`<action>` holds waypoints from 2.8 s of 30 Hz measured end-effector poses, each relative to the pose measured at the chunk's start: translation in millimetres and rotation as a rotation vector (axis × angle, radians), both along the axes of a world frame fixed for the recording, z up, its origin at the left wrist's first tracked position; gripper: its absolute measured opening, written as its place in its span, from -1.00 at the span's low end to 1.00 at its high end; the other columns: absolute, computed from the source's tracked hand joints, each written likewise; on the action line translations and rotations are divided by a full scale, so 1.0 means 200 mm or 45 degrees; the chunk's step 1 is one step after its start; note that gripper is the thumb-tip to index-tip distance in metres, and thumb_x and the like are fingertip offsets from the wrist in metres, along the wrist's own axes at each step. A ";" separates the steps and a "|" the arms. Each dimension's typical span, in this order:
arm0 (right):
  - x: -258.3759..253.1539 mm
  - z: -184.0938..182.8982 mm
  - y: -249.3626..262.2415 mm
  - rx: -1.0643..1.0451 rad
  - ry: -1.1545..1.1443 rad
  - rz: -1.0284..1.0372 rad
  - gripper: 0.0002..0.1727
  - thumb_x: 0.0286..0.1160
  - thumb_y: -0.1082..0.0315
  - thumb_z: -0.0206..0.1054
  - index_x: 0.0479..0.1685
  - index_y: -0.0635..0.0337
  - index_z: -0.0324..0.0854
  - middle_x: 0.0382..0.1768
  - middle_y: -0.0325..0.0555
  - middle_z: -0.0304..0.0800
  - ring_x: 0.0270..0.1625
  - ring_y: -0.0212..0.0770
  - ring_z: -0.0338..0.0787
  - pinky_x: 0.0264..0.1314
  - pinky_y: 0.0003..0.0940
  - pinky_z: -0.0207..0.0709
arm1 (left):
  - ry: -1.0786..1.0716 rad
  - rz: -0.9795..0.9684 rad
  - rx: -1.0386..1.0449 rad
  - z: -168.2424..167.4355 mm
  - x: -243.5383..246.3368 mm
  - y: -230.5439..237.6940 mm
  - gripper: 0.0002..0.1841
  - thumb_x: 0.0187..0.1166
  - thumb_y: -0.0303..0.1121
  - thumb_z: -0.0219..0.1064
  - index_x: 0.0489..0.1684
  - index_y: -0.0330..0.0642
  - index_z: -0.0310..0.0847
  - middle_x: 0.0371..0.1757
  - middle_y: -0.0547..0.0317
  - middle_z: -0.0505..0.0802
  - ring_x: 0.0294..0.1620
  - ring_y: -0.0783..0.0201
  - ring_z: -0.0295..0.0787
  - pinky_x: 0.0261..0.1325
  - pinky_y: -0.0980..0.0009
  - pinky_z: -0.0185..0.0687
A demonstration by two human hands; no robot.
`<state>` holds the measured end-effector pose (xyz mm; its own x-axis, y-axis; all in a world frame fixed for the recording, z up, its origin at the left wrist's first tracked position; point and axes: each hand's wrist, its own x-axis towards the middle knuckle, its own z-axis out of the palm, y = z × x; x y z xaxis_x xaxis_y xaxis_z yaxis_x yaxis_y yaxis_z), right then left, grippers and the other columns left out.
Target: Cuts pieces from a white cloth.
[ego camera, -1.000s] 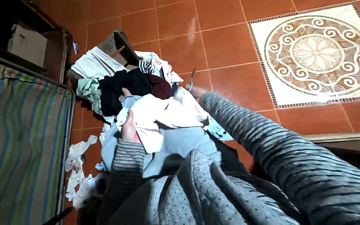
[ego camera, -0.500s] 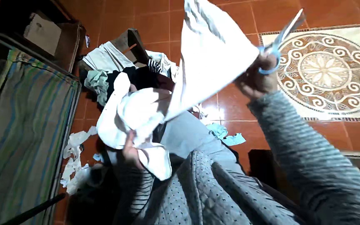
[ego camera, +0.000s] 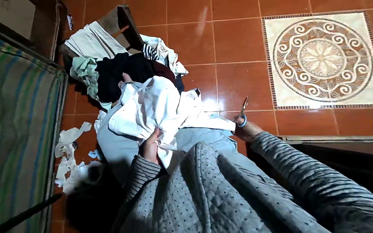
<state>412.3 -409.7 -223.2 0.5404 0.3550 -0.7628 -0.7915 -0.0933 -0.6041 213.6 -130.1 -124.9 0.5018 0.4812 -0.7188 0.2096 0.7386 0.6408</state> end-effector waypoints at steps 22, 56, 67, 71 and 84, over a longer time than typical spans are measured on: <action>0.78 0.87 1.02 1.154 -0.516 -0.220 -0.65 0.81 0.26 -0.12 -0.27 0.05 0.56 -0.39 -0.20 0.78 -0.26 -0.38 0.80 -0.04 -0.45 0.72 | -0.738 0.248 0.911 0.66 0.24 0.65 -0.46 0.92 -0.06 -0.50 0.50 0.03 0.36 0.24 0.33 0.79 0.33 0.44 0.71 0.45 0.32 0.64; 0.24 0.06 0.18 0.645 -0.228 -0.520 -0.74 0.76 0.31 -0.03 -0.24 0.07 0.55 -0.38 -0.21 0.82 -0.34 -0.42 0.82 -0.27 -0.54 0.73 | 0.162 0.380 0.222 0.00 -0.06 0.02 -0.53 0.94 -0.18 -0.24 0.55 -0.30 0.34 0.29 -0.03 0.71 0.21 0.33 0.70 0.26 0.34 0.65; 0.07 0.07 0.05 -0.287 -0.128 -0.054 -0.77 0.78 0.24 0.10 0.06 0.22 0.50 -0.29 -0.11 0.75 -0.44 -0.26 0.77 -0.37 -0.36 0.72 | 0.027 0.328 0.002 -0.03 -0.01 -0.01 -0.53 0.95 -0.16 -0.27 0.56 -0.23 0.33 0.19 -0.03 0.75 0.13 0.23 0.75 0.17 0.23 0.72; 0.03 0.28 0.09 -0.272 -0.351 0.216 -0.68 0.86 0.16 -0.03 0.00 0.18 0.55 -0.31 -0.26 0.77 -0.43 -0.36 0.75 -0.30 -0.39 0.71 | -0.052 0.195 0.047 -0.08 0.03 0.03 -0.42 0.92 0.02 -0.44 0.64 -0.10 0.24 0.32 0.07 0.70 0.28 0.32 0.68 0.26 0.31 0.67; -0.29 0.71 0.36 0.163 0.280 1.252 -0.28 0.24 -0.64 0.19 -0.29 -0.14 0.53 -0.64 -0.48 0.60 -0.67 -0.58 0.53 -0.61 -0.68 0.41 | -0.247 0.107 0.096 -0.12 0.01 0.08 -0.61 0.93 -0.20 -0.21 0.17 -0.18 0.55 -0.18 0.15 0.85 -0.11 0.36 0.84 0.03 0.38 0.77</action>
<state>355.1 -338.3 -80.8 -0.1832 0.6526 -0.7353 -0.4932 -0.7080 -0.5054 215.5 -113.5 -148.7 0.5830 0.5756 -0.5734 0.0169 0.6969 0.7169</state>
